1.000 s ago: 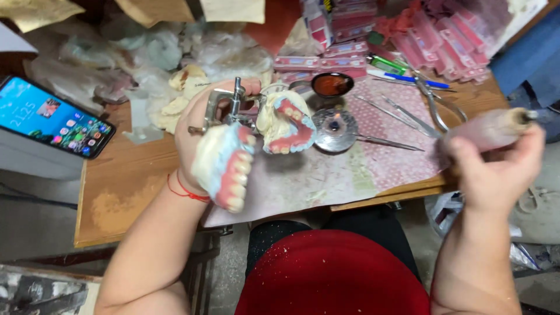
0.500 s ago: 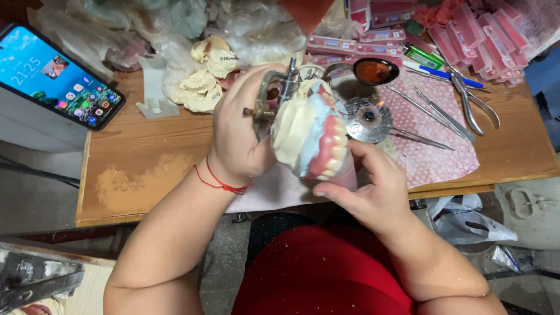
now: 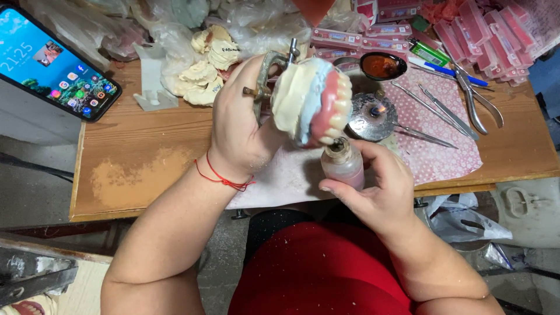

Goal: The person works on a dental model mounted on an articulator, using a metal tool to scrape and shape the pink material on the teeth. They also use a small bottle to apply a liquid to the model and a lighter to heat the tool tip over a flame.

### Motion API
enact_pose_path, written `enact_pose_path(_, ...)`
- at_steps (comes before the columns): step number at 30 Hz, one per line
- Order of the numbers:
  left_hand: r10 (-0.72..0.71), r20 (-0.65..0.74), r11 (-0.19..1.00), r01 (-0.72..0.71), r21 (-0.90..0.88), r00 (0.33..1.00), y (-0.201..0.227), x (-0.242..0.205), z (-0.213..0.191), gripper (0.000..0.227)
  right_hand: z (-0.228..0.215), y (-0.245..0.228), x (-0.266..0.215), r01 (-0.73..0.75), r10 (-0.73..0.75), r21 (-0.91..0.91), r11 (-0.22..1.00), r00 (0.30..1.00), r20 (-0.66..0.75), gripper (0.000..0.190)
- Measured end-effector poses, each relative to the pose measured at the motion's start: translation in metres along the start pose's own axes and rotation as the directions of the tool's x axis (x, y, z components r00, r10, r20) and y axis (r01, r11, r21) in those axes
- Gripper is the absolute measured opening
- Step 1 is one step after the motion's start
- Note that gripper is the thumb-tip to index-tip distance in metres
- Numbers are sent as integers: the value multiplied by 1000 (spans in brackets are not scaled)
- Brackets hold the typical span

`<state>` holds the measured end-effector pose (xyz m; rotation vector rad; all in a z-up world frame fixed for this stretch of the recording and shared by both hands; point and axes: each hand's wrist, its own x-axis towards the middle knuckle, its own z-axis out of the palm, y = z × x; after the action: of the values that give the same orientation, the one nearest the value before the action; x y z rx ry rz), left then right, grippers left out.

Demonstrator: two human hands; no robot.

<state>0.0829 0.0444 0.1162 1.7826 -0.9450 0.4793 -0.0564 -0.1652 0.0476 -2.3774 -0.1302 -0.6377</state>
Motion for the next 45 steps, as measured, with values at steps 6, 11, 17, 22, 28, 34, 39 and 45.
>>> enact_pose_path(6, -13, -10, 1000, 13, 2, 1000, -5, -1, 2, 73, 4, -5, 4, 64, -65, -69, 996, 998, -18, 69)
enact_pose_path(11, -61, -6, 998, 61, 25, 998, -3, 1, -2, 70, 3, -8, 0, 12, -15, -46, 999, 998, -54, 69)
enact_pose_path(17, 110, -27, 994, -110, -27, 994, -12, -3, 3, 81, -5, -8, 1, -125, 124, 90, 988, 992, 21, 77)
enact_pose_path(22, 204, 12, 979, -204, -14, 979, -4, -3, -3, 77, -8, -13, 3, -222, 205, 153, 963, 972, 115, 66)
enact_pose_path(28, 233, 26, 972, -232, -29, 972, -4, -3, -6, 71, -16, -4, -4, -171, 171, 98, 980, 985, 10, 53)
enact_pose_path(34, 256, 40, 967, -256, -20, 966, -4, -2, -6, 72, -16, 1, -9, -144, 143, 90, 985, 990, 19, 59)
enact_pose_path(39, 251, 38, 968, -250, -22, 967, -6, -2, -7, 69, -18, 3, -8, -116, 114, 59, 992, 993, 34, 57)
enact_pose_path(45, 223, 23, 974, -222, -44, 974, -7, 0, -9, 68, -22, 5, -9, -136, 136, 73, 988, 991, 8, 63)
